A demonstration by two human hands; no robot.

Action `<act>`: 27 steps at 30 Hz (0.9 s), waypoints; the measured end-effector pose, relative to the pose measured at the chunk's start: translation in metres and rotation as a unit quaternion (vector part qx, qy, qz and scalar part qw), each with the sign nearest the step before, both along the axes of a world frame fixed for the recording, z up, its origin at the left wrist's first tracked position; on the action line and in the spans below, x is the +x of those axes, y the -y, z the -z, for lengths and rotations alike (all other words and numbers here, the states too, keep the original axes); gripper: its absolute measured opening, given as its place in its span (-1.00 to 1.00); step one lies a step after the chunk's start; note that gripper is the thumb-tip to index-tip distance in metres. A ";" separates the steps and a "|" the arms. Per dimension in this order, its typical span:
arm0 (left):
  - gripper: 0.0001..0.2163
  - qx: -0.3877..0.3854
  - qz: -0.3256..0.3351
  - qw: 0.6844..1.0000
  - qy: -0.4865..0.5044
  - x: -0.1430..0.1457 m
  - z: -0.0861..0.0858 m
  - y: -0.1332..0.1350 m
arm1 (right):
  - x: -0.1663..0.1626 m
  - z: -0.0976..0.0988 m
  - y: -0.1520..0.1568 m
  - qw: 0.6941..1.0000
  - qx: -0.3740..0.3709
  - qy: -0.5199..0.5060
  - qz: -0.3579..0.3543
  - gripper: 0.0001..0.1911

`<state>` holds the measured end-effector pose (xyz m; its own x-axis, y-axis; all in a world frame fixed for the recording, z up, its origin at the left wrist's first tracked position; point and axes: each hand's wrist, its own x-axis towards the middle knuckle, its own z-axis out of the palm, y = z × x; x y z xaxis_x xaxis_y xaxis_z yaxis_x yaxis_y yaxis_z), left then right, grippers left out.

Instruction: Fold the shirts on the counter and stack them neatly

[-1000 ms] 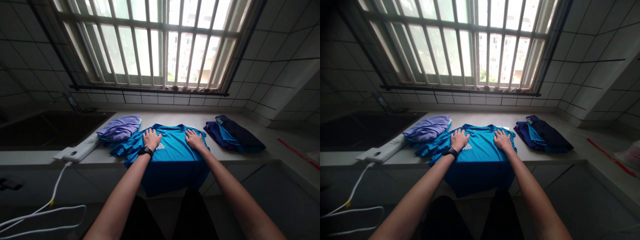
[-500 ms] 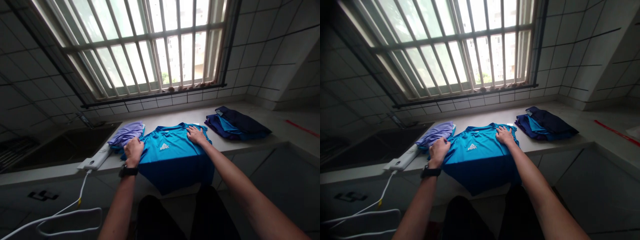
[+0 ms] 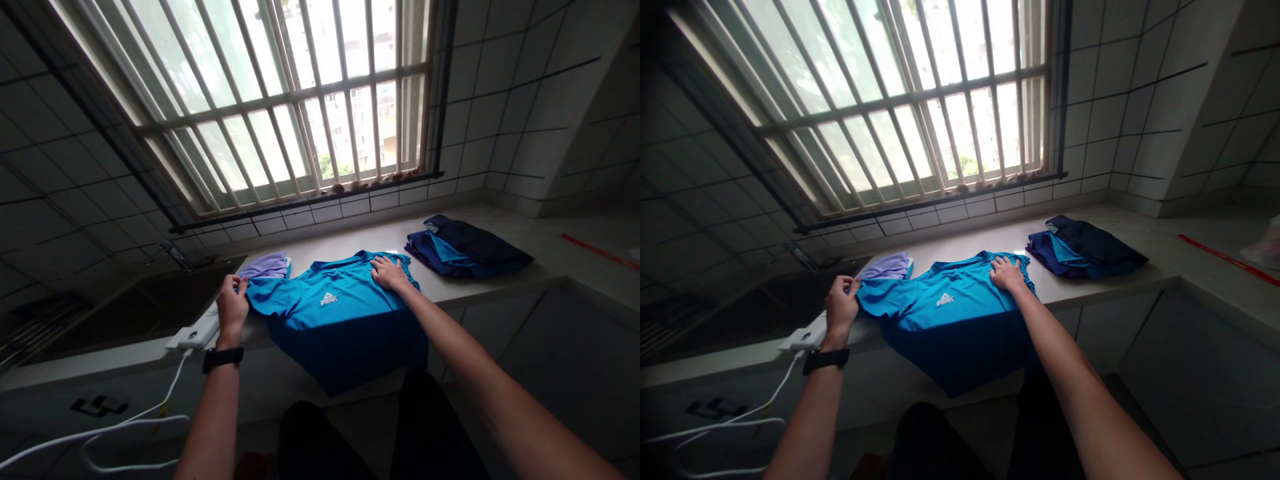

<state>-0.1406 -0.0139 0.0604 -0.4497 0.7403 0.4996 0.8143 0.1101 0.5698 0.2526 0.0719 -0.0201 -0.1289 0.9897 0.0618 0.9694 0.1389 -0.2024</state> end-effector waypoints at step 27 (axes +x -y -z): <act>-0.86 -0.221 0.204 0.944 -0.138 0.055 0.036 -0.018 | -0.001 -0.001 0.001 1.000 0.002 -0.003 0.005 -0.40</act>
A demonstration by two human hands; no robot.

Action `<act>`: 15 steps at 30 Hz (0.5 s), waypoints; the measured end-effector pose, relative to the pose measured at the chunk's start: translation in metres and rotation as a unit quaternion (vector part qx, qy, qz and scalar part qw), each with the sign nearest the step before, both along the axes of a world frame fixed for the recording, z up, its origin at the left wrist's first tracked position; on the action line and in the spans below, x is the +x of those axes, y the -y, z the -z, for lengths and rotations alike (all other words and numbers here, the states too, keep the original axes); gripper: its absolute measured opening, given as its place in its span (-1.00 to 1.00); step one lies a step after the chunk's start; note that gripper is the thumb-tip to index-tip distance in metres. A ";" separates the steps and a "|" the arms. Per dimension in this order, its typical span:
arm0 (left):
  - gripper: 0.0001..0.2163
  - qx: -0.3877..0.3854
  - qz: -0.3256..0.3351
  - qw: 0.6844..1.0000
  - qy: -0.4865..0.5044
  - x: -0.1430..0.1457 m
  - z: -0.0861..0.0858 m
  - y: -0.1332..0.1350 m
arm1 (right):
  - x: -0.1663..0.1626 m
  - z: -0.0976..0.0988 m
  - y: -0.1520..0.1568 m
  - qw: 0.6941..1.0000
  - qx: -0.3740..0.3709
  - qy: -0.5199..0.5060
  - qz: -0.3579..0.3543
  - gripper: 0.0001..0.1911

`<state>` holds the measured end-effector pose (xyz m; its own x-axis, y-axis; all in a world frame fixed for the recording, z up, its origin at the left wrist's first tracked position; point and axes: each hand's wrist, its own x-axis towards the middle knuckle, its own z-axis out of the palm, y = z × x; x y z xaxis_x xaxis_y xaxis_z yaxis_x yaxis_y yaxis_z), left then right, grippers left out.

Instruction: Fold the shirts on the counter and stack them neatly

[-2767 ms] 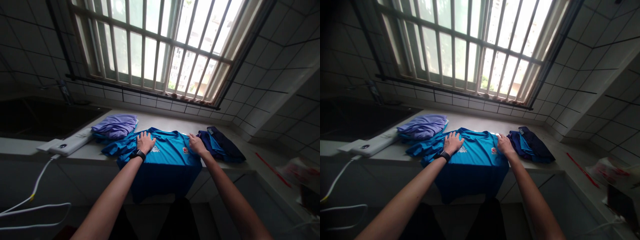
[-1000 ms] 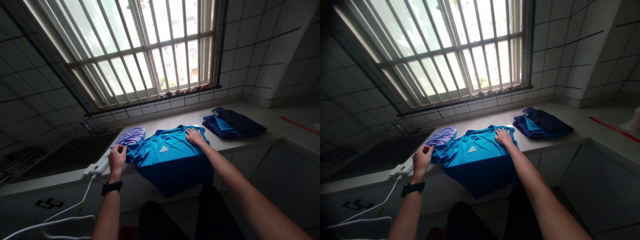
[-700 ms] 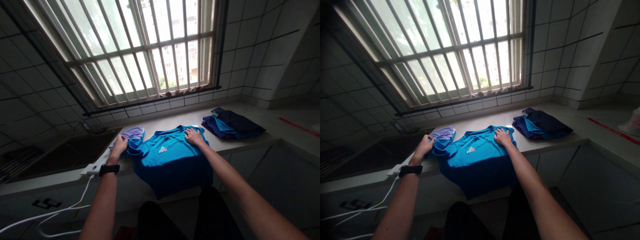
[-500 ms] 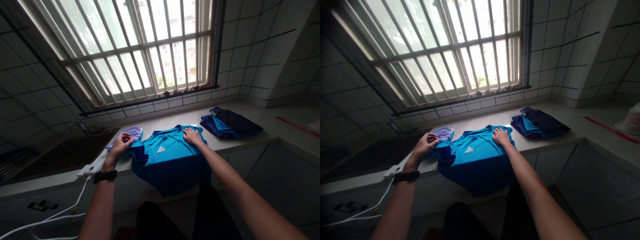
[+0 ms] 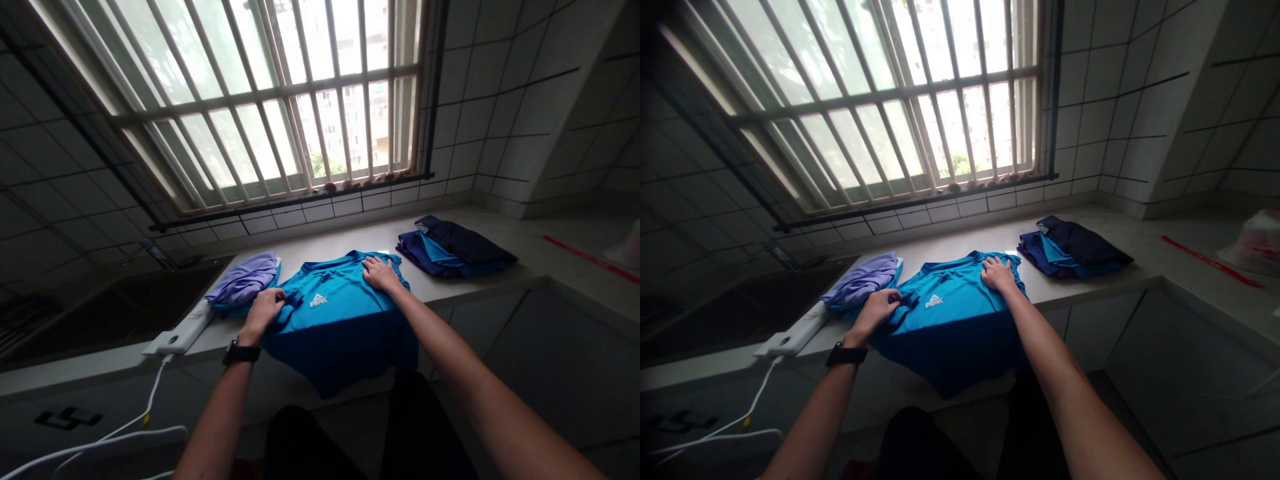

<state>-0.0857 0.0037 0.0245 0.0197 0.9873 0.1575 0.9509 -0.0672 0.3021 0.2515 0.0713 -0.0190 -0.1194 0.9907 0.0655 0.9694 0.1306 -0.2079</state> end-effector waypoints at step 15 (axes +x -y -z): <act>-0.68 0.052 -0.054 0.984 -0.159 0.049 0.010 -0.043 | 0.000 -0.005 0.003 1.000 -0.011 0.001 0.004 -0.39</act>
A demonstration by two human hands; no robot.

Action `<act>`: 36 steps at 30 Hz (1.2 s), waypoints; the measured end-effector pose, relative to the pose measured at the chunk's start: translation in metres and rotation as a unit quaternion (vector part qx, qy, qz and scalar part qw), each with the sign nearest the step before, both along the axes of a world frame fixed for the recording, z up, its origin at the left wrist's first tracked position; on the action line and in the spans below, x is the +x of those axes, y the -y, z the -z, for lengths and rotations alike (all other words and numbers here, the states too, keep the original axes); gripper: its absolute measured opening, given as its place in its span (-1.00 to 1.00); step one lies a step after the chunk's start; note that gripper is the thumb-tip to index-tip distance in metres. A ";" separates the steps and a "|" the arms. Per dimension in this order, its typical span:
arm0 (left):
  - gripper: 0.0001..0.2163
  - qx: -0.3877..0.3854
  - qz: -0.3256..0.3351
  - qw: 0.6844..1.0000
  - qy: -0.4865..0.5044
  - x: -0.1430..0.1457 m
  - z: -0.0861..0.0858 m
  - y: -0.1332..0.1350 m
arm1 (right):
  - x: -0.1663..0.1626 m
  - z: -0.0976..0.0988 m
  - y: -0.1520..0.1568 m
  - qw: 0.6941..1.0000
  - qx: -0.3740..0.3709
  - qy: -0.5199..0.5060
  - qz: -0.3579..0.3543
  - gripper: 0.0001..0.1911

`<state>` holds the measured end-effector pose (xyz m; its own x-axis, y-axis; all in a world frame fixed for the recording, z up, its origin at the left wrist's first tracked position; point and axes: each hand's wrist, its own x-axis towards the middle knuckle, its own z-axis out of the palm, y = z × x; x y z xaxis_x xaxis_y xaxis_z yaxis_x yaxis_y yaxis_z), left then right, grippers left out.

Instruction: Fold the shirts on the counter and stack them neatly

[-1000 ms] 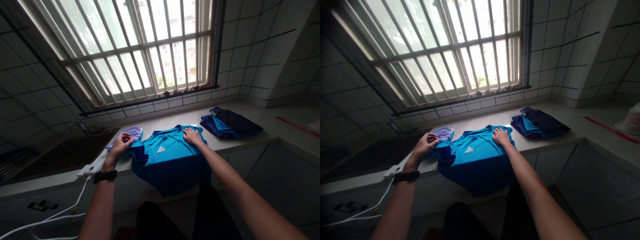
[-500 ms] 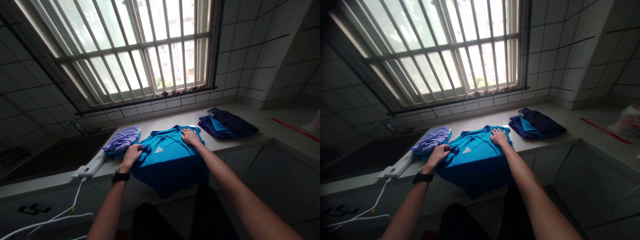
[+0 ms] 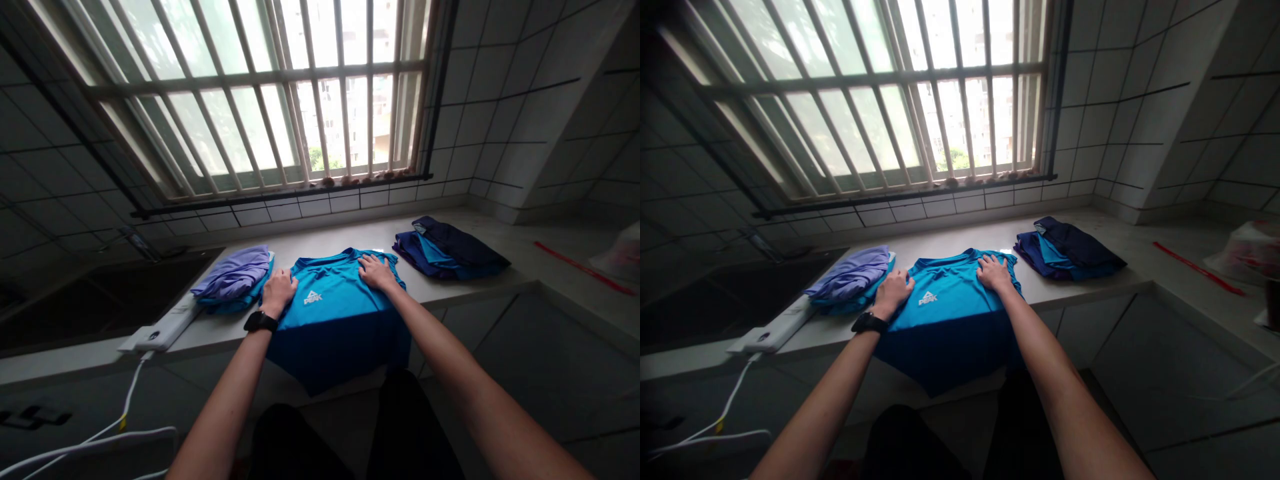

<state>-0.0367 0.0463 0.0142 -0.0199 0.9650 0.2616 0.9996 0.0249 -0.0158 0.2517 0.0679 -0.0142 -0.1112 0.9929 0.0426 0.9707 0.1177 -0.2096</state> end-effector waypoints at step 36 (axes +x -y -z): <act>-0.65 0.027 0.003 0.999 0.027 0.001 0.023 0.000 | 0.003 0.004 -0.006 0.999 0.003 0.042 0.002 -0.39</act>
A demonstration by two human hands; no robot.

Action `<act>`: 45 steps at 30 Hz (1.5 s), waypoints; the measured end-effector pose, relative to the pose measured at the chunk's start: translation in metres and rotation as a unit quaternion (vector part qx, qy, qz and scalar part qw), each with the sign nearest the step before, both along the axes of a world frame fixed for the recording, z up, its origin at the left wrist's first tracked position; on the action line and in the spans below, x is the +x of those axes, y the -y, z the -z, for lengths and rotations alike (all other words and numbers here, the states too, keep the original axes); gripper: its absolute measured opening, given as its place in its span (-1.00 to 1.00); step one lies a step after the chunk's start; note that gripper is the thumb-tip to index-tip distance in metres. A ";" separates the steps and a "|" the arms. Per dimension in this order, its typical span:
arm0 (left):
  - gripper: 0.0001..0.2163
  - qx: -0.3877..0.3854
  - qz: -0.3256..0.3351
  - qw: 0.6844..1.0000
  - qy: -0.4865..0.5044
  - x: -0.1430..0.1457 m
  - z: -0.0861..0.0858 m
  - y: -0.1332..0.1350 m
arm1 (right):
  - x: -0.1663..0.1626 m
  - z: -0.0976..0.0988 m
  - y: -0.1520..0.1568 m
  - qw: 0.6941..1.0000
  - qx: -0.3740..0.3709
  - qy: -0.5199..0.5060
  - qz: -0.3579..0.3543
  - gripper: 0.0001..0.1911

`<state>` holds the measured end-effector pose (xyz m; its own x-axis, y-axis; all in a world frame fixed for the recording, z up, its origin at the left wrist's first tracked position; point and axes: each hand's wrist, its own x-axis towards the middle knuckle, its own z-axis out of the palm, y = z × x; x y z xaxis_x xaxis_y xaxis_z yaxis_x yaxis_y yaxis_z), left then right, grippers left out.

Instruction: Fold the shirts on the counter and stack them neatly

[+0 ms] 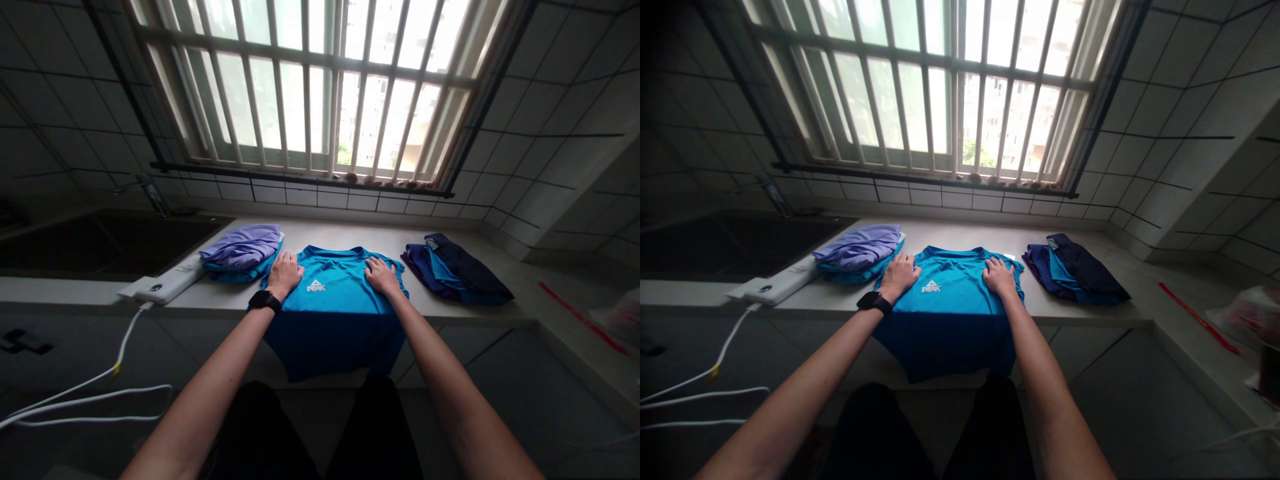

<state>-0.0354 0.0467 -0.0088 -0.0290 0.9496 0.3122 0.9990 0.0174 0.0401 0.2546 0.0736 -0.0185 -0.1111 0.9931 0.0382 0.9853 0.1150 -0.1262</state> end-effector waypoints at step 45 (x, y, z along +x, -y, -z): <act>-0.64 -0.007 -0.003 1.000 -0.011 0.002 -0.003 0.003 | 0.012 -0.018 -0.005 0.995 0.063 -0.066 0.041 -0.40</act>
<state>-0.0333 0.0437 -0.0059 -0.0275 0.9536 0.2998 0.9996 0.0231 0.0182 0.2668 0.0785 -0.0009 -0.0149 0.9851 0.1714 0.9681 0.0571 -0.2440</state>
